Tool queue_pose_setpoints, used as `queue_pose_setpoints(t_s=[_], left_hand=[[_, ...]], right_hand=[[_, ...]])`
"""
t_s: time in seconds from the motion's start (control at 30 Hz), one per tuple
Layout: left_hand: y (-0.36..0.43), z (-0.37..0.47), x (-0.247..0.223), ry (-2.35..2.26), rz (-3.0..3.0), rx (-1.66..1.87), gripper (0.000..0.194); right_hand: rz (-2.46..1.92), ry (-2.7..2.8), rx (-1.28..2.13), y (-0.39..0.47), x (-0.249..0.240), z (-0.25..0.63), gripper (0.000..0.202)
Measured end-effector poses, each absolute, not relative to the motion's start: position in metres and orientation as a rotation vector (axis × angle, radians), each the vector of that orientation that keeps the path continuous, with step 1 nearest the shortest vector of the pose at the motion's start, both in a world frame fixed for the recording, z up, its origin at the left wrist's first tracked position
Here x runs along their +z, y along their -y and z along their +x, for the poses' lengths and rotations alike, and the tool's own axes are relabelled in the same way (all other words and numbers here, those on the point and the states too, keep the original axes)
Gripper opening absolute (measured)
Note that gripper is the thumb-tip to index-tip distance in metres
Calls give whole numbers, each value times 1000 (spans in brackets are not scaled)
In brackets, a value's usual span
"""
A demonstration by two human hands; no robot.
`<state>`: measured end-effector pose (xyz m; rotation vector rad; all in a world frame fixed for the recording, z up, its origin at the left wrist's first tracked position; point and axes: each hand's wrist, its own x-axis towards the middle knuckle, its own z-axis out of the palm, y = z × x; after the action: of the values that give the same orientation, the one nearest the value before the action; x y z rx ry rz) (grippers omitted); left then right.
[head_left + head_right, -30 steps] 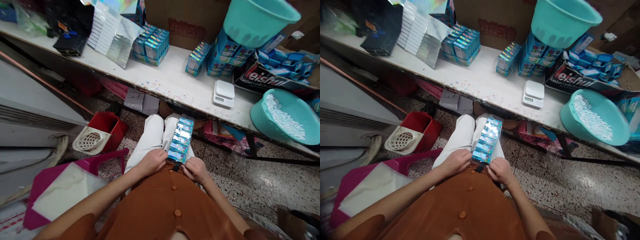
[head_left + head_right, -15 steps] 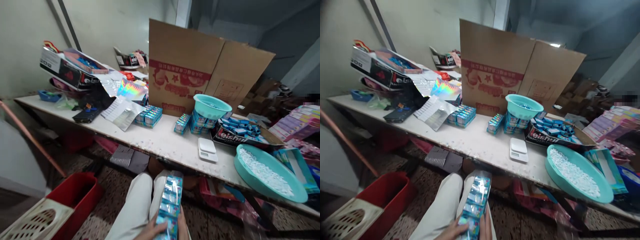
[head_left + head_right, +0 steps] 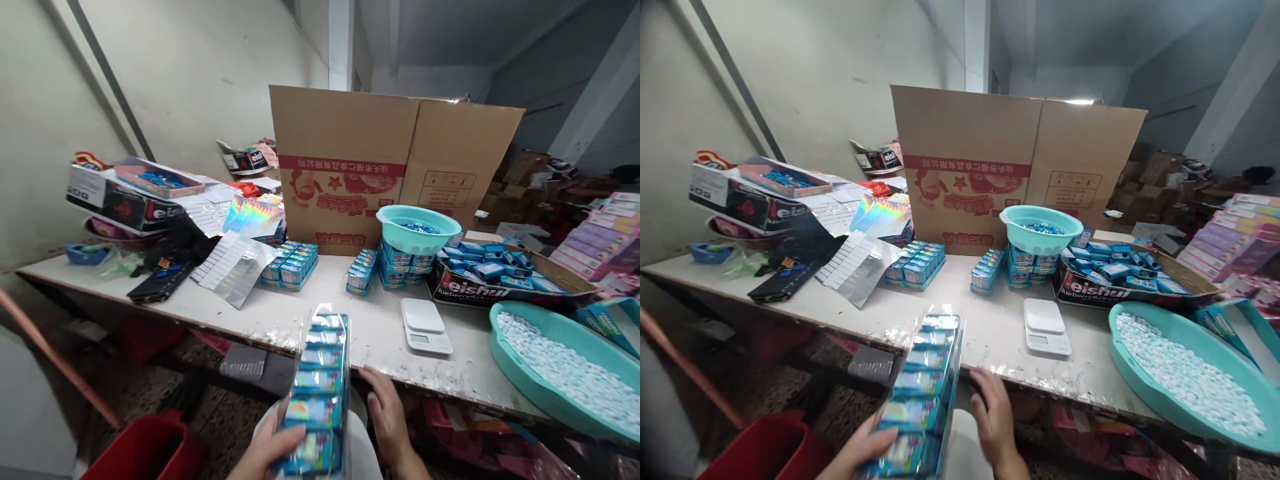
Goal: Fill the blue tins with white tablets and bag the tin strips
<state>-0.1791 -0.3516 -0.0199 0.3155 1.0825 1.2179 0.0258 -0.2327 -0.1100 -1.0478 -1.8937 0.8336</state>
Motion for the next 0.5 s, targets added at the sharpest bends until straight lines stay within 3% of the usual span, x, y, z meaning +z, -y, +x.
queue_pose_setpoints(t_s=[0.17,0.3,0.5], left_hand=[[229,-222,42,-1139,540,1189,61],[108,-245,51,-1192,623,1185,37],[-41,-232,36,-1127,775,1115,41]], right_hand=[[-1228,1892,684,128,-112,28,46],[-1286,1700,720,54,-122,0,51],[-1330,1386,767,-46,-129,-51,66]])
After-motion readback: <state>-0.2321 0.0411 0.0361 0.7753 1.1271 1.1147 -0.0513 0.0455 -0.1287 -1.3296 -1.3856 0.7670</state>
